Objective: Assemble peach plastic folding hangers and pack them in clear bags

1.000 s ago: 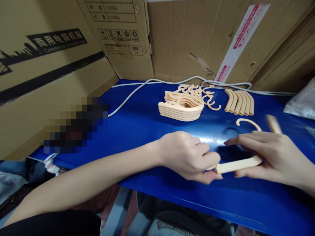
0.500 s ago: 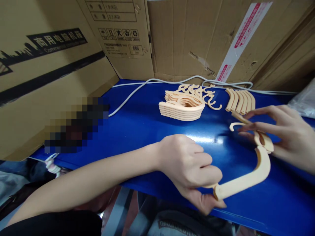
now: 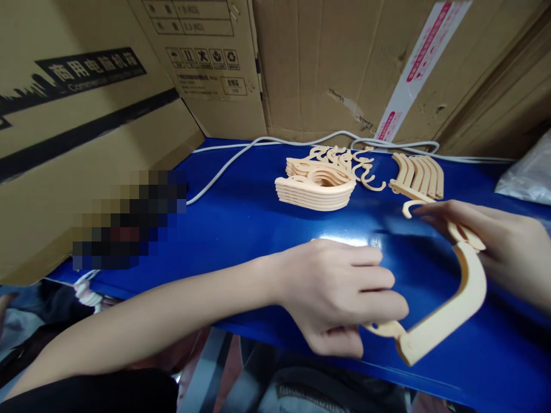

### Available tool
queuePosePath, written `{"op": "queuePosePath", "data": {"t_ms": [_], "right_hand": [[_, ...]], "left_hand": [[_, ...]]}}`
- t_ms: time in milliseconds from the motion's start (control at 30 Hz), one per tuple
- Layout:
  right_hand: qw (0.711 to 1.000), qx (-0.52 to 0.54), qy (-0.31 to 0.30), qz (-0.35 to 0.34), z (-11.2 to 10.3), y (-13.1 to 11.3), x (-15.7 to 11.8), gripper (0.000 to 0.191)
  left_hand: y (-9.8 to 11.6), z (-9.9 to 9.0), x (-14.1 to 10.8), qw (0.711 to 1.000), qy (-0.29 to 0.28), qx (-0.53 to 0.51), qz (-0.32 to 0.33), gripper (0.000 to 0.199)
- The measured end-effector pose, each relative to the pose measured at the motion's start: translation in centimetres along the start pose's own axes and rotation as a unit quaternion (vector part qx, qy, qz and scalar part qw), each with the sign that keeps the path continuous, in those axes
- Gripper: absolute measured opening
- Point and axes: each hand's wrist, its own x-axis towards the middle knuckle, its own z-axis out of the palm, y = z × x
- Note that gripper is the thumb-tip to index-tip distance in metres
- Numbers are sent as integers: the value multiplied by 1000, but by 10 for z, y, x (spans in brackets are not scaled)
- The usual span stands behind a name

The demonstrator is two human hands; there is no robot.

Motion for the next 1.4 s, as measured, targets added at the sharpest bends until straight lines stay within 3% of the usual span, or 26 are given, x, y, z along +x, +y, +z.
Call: {"op": "queuePosePath", "data": {"t_ms": [200,433,767,933,1033,1133,1400], "right_hand": [[998,-14,-60,20,1,-6,8,34],[999,-16,-48,5,0,-8,9,30],[999,-23,-42,27,2,-6,7,30],[1000,2,-2,-14,3,-1,9,33],[1000,8,0,-26,3,-3,11,29],[998,35,-24,-44,4,-6,12,26],[985,110,-96,-92,7,-23,14,20]], "left_hand": [[-11,5,1,997,-1,54,-60,35],[-20,16,-6,986,15,118,-121,32],[-22,16,-7,978,-41,94,-183,31],[-21,16,-7,985,-40,30,-163,48],[-21,16,-7,988,-63,12,-143,36],[-22,18,-7,987,-69,21,-147,24],[-25,22,-9,984,-8,112,-142,24]]}}
